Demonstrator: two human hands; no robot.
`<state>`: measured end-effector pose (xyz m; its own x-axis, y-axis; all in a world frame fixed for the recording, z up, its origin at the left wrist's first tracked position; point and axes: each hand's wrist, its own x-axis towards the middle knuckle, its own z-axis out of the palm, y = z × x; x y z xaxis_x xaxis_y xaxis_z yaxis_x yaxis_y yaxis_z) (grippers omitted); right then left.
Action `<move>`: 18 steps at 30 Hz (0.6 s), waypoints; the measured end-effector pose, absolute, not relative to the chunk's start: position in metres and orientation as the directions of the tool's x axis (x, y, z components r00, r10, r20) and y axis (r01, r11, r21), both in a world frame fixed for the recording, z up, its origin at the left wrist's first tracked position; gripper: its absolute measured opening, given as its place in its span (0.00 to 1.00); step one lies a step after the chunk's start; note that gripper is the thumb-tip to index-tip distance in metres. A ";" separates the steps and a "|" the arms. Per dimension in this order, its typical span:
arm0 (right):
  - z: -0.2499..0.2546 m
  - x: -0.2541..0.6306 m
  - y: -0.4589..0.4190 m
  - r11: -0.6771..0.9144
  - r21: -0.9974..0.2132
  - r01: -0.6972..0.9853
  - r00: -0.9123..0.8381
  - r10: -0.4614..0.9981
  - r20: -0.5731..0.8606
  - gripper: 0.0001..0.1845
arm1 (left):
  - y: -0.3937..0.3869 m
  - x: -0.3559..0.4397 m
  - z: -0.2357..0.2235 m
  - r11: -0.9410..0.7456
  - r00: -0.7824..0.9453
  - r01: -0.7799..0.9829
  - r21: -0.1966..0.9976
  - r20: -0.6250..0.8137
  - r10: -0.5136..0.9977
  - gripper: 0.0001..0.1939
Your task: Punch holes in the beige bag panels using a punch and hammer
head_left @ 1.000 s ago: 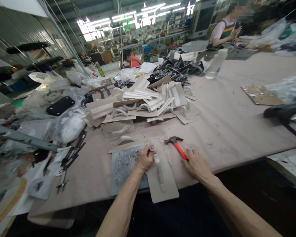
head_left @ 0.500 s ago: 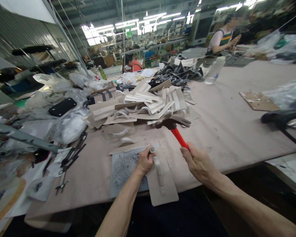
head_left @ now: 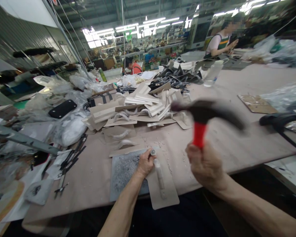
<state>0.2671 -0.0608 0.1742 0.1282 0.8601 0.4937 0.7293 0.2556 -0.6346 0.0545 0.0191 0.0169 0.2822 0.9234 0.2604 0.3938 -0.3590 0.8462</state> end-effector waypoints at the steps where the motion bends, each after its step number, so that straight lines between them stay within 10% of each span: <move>1: 0.157 0.267 -0.063 0.176 -0.611 0.771 0.035 0.948 0.318 0.15 | 0.019 0.055 0.016 -0.352 0.276 0.391 0.850 0.256 0.926 0.05; 5: 0.108 0.278 -0.070 -0.036 -0.434 0.900 -0.060 0.977 -0.207 0.12 | 0.018 0.054 0.015 -0.343 0.275 0.367 0.865 0.252 0.928 0.06; 13: 0.050 0.311 -0.060 -0.136 -0.310 0.941 0.047 0.960 -0.276 0.16 | 0.019 0.054 0.013 -0.351 0.268 0.347 0.869 0.267 0.926 0.06; 18: 0.044 0.273 -0.058 0.095 -0.334 0.938 -0.072 0.994 0.080 0.23 | 0.018 0.054 0.015 -0.340 0.252 0.354 0.871 0.261 0.932 0.04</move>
